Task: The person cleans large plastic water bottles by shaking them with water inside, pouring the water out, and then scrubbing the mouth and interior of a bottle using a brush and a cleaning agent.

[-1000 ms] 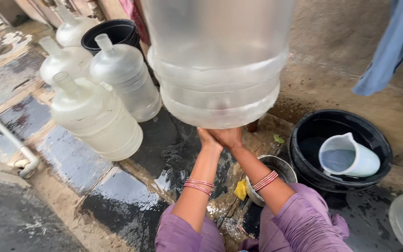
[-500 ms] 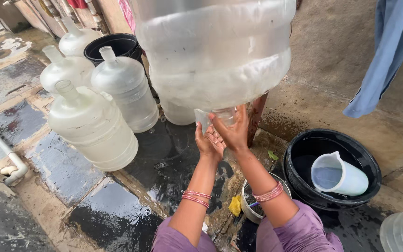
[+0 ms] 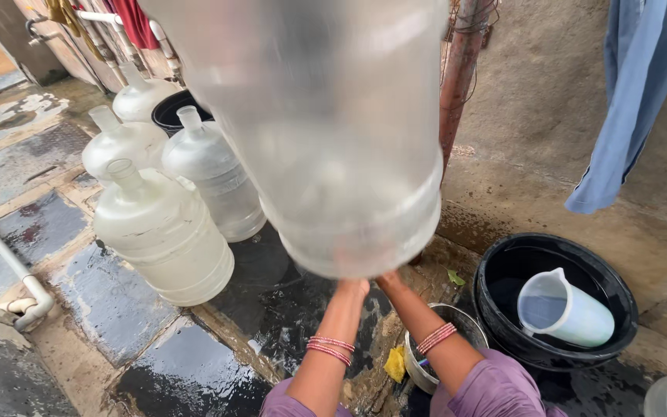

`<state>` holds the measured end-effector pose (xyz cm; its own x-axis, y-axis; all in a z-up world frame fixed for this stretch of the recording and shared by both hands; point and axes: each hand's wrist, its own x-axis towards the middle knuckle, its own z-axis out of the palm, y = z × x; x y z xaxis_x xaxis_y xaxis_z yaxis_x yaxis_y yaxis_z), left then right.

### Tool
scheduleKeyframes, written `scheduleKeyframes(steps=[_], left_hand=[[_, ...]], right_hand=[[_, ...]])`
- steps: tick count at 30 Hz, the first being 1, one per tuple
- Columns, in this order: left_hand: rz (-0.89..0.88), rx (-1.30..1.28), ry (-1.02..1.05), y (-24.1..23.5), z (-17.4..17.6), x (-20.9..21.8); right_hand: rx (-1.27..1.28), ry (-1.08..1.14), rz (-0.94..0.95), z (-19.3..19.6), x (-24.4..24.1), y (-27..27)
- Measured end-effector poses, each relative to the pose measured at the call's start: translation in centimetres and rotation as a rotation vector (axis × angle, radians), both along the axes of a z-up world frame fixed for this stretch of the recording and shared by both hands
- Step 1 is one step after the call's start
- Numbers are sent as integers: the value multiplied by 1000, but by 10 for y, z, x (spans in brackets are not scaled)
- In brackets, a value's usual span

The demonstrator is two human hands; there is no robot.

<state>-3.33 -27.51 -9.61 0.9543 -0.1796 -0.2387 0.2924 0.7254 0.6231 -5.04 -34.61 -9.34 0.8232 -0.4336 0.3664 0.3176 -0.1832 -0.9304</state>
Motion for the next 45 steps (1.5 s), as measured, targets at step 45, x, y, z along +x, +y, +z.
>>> scheduleKeyframes(steps=[45], left_hand=[[1, 151, -250, 40, 30, -6]], right_hand=[[-40, 40, 353, -4, -9, -27]])
